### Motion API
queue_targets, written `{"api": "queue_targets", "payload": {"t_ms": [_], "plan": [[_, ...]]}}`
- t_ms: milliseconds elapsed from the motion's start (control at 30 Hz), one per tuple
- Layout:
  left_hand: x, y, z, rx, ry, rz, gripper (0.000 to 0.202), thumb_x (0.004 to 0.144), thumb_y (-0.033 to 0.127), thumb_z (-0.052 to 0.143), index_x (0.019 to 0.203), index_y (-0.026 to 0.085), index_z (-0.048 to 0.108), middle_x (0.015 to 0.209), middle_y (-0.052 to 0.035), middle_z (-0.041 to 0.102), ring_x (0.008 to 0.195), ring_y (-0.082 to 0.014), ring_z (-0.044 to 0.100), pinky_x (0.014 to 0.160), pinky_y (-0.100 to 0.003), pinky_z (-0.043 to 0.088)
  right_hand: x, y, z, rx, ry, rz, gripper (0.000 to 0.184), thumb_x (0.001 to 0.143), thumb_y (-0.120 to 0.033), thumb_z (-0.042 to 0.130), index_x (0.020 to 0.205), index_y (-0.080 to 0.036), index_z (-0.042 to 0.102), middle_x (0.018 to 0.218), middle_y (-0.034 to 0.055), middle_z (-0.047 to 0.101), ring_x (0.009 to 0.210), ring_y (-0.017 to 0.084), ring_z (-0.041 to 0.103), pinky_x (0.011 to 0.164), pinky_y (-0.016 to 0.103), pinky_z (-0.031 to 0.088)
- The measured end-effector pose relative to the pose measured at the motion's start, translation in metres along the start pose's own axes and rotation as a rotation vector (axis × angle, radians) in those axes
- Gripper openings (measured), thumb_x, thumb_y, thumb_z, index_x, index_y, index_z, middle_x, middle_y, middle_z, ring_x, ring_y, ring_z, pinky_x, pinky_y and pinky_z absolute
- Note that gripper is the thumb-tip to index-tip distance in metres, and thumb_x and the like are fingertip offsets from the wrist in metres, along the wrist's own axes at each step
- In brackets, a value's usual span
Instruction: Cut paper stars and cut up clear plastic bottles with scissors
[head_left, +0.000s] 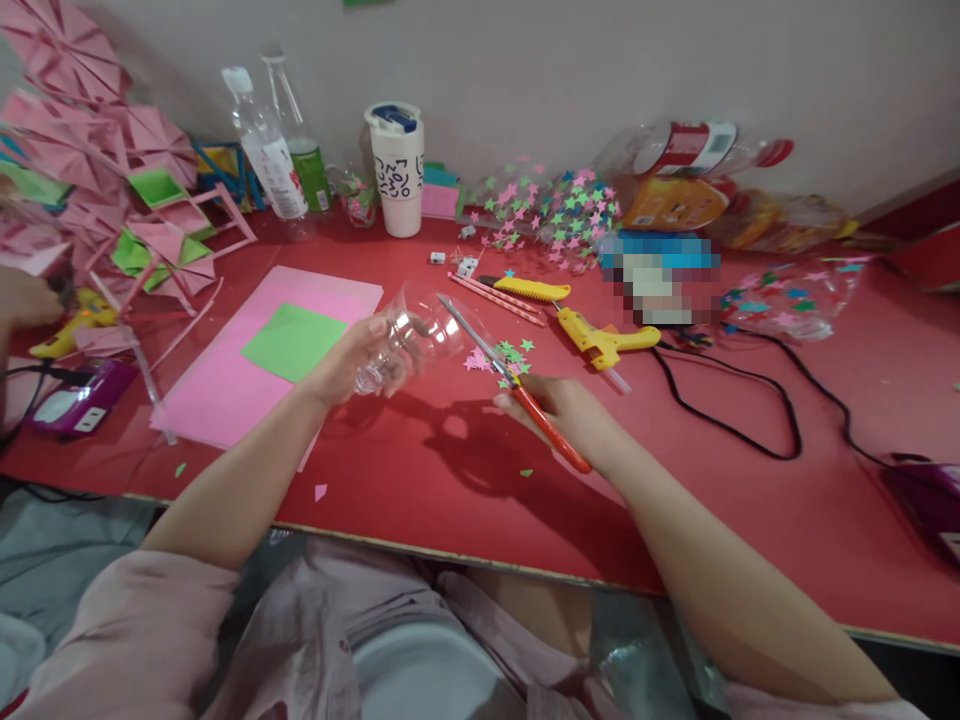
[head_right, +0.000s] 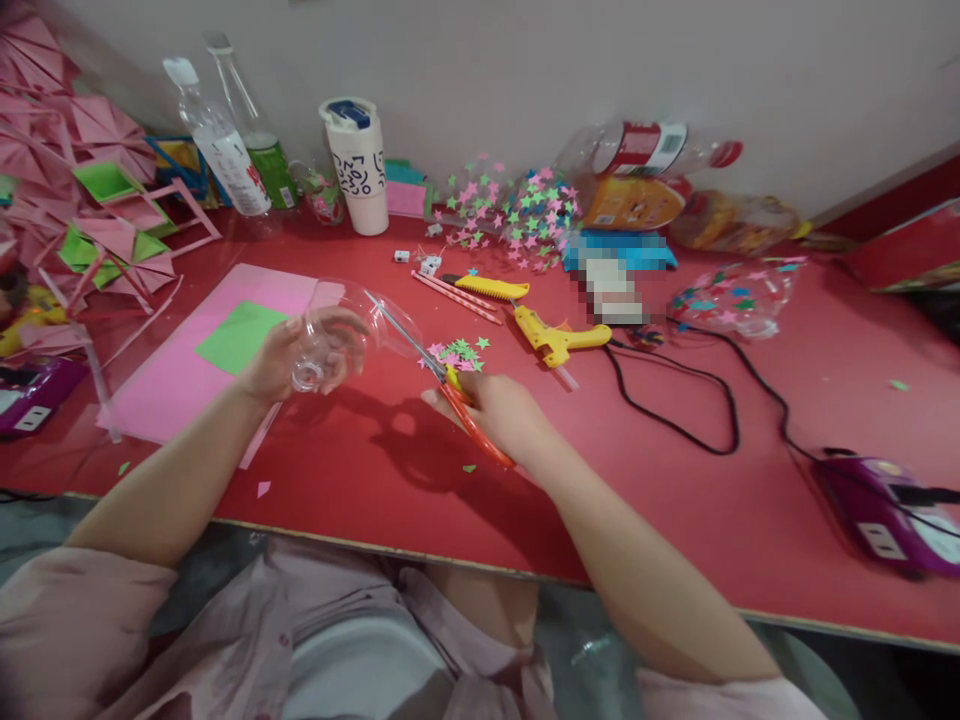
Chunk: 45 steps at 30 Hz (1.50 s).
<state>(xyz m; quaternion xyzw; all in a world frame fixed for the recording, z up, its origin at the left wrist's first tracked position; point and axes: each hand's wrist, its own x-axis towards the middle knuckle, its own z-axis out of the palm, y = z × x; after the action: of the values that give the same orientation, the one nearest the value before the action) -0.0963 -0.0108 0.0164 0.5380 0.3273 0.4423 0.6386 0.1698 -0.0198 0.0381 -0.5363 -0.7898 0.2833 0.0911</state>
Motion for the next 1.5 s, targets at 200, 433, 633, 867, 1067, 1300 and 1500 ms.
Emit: {"api": "queue_targets", "payload": {"t_ms": [200,433,633,867,1067,1300,1500], "plan": [[0.0,0.003,0.002,-0.035,-0.024,-0.018,0.062,0.072,0.07,0.047,0.103,0.018,0.06,0.078,-0.0078,0.068,0.039,-0.0084,0.052,0.031,-0.02,0.029,0.002,0.002,0.002,0.023,-0.008,-0.031,0.059,0.075,-0.078,0.036,0.058,-0.022,0.038,0.052,-0.0024,0.037,0.051,0.012,0.034,0.05,0.026,0.028],[0.001,0.002,-0.002,-0.062,-0.034,-0.069,0.067,0.075,0.072,0.039,0.108,0.018,0.058,0.076,-0.0081,0.068,0.041,-0.0119,0.057,0.031,-0.021,0.031,0.005,0.002,0.004,0.017,0.001,-0.008,0.062,0.072,-0.081,0.036,0.057,-0.021,0.04,0.05,-0.0028,0.037,0.049,0.011,0.032,0.049,0.026,0.028],[0.007,0.003,-0.003,0.0,0.295,-0.015,0.052,0.079,0.065,0.047,0.102,0.02,0.058,0.078,-0.0046,0.067,0.057,-0.0145,0.065,0.044,-0.022,0.043,0.005,0.001,0.005,0.089,0.019,0.055,0.063,0.069,-0.084,0.037,0.057,-0.022,0.04,0.052,-0.0026,0.036,0.051,0.012,0.033,0.05,0.026,0.029],[0.006,-0.001,0.001,0.114,0.277,0.075,0.056,0.075,0.069,0.05,0.103,0.02,0.057,0.078,-0.0028,0.067,0.048,-0.0086,0.057,0.041,-0.021,0.036,0.0,-0.005,0.003,-0.029,-0.008,0.103,0.057,0.076,-0.077,0.037,0.06,-0.022,0.04,0.055,-0.0014,0.04,0.052,0.013,0.035,0.052,0.027,0.029],[0.002,-0.005,0.003,0.144,0.211,0.091,0.055,0.073,0.071,0.051,0.092,0.019,0.057,0.074,-0.0015,0.066,0.042,-0.0063,0.053,0.037,-0.019,0.033,-0.002,-0.004,0.002,-0.025,-0.046,0.057,0.057,0.077,-0.076,0.037,0.065,-0.022,0.047,0.056,0.001,0.047,0.053,0.014,0.041,0.052,0.026,0.03],[0.002,-0.004,0.005,0.086,0.209,0.087,0.055,0.072,0.071,0.052,0.089,0.019,0.056,0.072,-0.0013,0.066,0.04,-0.0068,0.053,0.035,-0.019,0.031,0.004,0.004,0.006,-0.018,-0.035,0.034,0.061,0.076,-0.079,0.032,0.061,-0.021,0.044,0.054,0.0002,0.044,0.053,0.013,0.038,0.05,0.026,0.029],[0.004,-0.001,0.002,0.025,0.175,0.08,0.059,0.071,0.074,0.05,0.086,0.017,0.056,0.067,-0.0016,0.065,0.039,-0.007,0.052,0.036,-0.019,0.033,0.004,0.001,0.004,-0.032,0.003,0.018,0.057,0.076,-0.076,0.036,0.059,-0.022,0.041,0.052,-0.0002,0.043,0.05,0.012,0.037,0.051,0.026,0.03]]}}
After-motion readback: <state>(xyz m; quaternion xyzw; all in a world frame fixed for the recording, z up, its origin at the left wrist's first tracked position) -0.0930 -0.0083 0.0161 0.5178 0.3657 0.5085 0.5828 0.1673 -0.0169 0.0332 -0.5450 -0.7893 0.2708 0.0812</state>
